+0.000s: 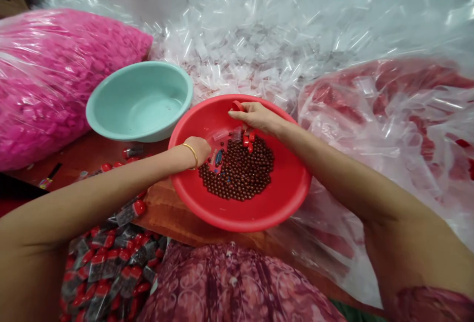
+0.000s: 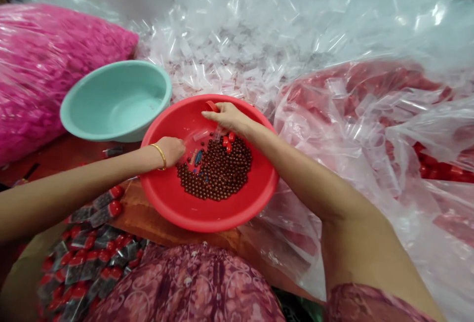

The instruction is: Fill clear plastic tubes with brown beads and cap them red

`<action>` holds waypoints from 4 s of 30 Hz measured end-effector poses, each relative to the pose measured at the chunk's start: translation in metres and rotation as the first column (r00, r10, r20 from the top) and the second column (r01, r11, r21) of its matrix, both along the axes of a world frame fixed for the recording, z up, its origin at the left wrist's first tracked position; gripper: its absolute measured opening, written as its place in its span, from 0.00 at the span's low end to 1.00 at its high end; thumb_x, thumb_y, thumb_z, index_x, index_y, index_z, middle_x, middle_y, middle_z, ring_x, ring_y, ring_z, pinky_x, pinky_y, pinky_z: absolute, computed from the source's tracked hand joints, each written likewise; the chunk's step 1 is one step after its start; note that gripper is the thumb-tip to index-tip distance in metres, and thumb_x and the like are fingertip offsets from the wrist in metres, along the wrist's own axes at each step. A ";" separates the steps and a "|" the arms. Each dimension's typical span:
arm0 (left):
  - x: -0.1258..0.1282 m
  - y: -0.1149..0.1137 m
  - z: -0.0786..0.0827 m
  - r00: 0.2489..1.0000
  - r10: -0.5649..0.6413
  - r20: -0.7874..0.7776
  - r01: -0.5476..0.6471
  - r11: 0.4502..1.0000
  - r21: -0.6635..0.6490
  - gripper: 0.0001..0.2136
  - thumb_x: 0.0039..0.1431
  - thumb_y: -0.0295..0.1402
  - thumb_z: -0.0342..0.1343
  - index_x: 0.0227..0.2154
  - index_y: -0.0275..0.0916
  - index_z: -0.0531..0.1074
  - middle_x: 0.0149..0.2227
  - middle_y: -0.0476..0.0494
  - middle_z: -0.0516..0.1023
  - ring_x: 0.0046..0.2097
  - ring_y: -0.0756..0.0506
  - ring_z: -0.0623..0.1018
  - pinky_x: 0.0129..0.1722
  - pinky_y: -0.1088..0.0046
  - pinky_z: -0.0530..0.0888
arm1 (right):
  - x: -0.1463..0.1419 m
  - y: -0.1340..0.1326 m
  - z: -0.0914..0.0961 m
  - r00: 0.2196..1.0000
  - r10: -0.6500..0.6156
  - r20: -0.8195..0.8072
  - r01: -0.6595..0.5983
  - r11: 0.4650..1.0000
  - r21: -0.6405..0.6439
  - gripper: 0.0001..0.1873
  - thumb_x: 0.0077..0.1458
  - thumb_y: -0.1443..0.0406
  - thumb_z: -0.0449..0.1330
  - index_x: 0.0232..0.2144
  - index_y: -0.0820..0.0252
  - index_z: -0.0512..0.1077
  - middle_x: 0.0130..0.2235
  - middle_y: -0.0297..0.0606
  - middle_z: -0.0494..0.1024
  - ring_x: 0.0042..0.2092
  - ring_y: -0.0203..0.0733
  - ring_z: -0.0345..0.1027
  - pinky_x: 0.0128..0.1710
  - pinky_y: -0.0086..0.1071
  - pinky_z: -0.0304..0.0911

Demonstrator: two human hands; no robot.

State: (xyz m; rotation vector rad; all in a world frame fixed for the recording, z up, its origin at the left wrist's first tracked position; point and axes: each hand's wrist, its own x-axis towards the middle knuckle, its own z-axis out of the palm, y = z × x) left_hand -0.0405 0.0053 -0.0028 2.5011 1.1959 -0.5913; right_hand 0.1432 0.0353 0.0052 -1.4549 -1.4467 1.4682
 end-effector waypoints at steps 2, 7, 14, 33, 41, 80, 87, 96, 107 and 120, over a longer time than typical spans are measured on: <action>0.004 0.006 -0.007 0.999 0.008 -0.045 -0.011 0.998 -0.064 0.04 0.44 0.25 0.57 0.23 0.35 0.77 0.26 0.37 0.77 0.37 0.40 0.76 0.41 0.70 0.68 | 0.011 -0.010 0.003 1.000 -0.003 -0.005 0.003 1.000 -0.008 0.11 0.51 0.64 0.62 0.24 0.60 0.63 0.13 0.24 0.61 0.13 0.27 0.55 0.11 0.21 0.54; 0.027 0.023 -0.023 0.992 0.103 0.068 -0.067 0.914 -0.400 0.04 0.39 0.23 0.57 0.20 0.36 0.75 0.19 0.49 0.74 0.25 0.49 0.70 0.31 0.76 0.65 | 0.038 -0.030 0.006 0.996 -0.080 -0.035 0.078 0.995 -0.066 0.11 0.53 0.65 0.60 0.22 0.61 0.63 0.13 0.26 0.64 0.14 0.27 0.56 0.14 0.21 0.57; 0.088 0.018 -0.050 0.910 0.290 0.296 -0.076 0.818 -0.570 0.06 0.44 0.28 0.57 0.27 0.37 0.77 0.21 0.53 0.74 0.30 0.51 0.70 0.32 0.80 0.65 | 0.046 -0.032 -0.002 0.963 -0.182 -0.197 0.164 0.981 -0.106 0.09 0.52 0.66 0.60 0.23 0.61 0.64 0.14 0.24 0.63 0.14 0.26 0.54 0.13 0.22 0.55; 0.031 -0.012 0.014 0.242 0.782 0.574 0.354 0.480 -0.803 0.17 0.37 0.29 0.68 0.33 0.35 0.70 0.33 0.47 0.76 0.35 0.50 0.75 0.39 0.71 0.71 | 0.050 -0.030 0.004 0.860 -0.315 -0.402 0.250 0.946 -0.207 0.08 0.44 0.67 0.53 0.31 0.61 0.66 0.24 0.29 0.72 0.22 0.33 0.67 0.19 0.28 0.65; 0.026 -0.020 0.007 0.026 0.800 0.599 0.275 0.571 -0.774 0.17 0.46 0.28 0.62 0.42 0.35 0.70 0.37 0.45 0.75 0.36 0.52 0.74 0.39 0.73 0.70 | 0.043 -0.059 0.018 0.921 -0.128 -0.367 0.128 0.991 -0.025 0.21 0.38 0.52 0.65 0.27 0.58 0.63 0.20 0.25 0.68 0.15 0.27 0.55 0.13 0.23 0.56; 0.030 -0.023 0.013 0.034 0.654 0.756 -0.085 0.755 -0.650 0.10 0.49 0.24 0.54 0.36 0.35 0.65 0.31 0.51 0.69 0.34 0.53 0.69 0.38 0.74 0.68 | 0.009 -0.069 0.017 0.998 0.045 -0.036 -0.036 0.973 0.226 0.26 0.51 0.48 0.54 0.46 0.57 0.67 0.19 0.26 0.64 0.17 0.29 0.52 0.15 0.25 0.48; 0.032 -0.029 0.007 0.214 0.499 0.840 -0.209 0.863 -0.460 0.09 0.50 0.28 0.55 0.35 0.35 0.66 0.31 0.49 0.70 0.34 0.50 0.70 0.36 0.72 0.68 | 0.021 -0.076 0.017 0.975 0.123 0.183 -0.181 0.921 0.346 0.16 0.58 0.54 0.50 0.38 0.56 0.70 0.20 0.29 0.62 0.22 0.32 0.55 0.23 0.27 0.53; 0.029 -0.028 0.014 0.374 0.368 0.851 -0.205 0.928 -0.312 0.08 0.52 0.33 0.54 0.33 0.35 0.68 0.29 0.48 0.71 0.32 0.50 0.70 0.34 0.72 0.68 | 0.027 -0.085 0.016 0.943 0.108 0.316 -0.244 0.870 0.429 0.16 0.59 0.57 0.49 0.45 0.54 0.70 0.31 0.35 0.73 0.35 0.39 0.68 0.36 0.32 0.63; 0.028 -0.028 0.011 0.128 0.579 0.805 -0.047 0.814 -0.578 0.10 0.52 0.38 0.54 0.31 0.35 0.68 0.24 0.53 0.66 0.21 0.56 0.67 0.20 0.80 0.66 | 0.008 -0.084 0.000 0.965 -0.190 -0.182 0.241 0.916 0.319 0.15 0.50 0.54 0.57 0.36 0.56 0.74 0.33 0.34 0.77 0.33 0.38 0.71 0.35 0.33 0.68; 0.025 -0.020 0.023 -0.093 0.696 0.712 -0.010 0.715 -0.699 0.12 0.45 0.32 0.60 0.32 0.36 0.65 0.20 0.56 0.66 0.19 0.56 0.65 0.20 0.80 0.62 | 0.007 -0.065 0.000 0.998 0.061 0.007 -0.056 0.871 0.488 0.29 0.58 0.50 0.46 0.59 0.52 0.55 0.57 0.42 0.64 0.58 0.44 0.58 0.57 0.44 0.55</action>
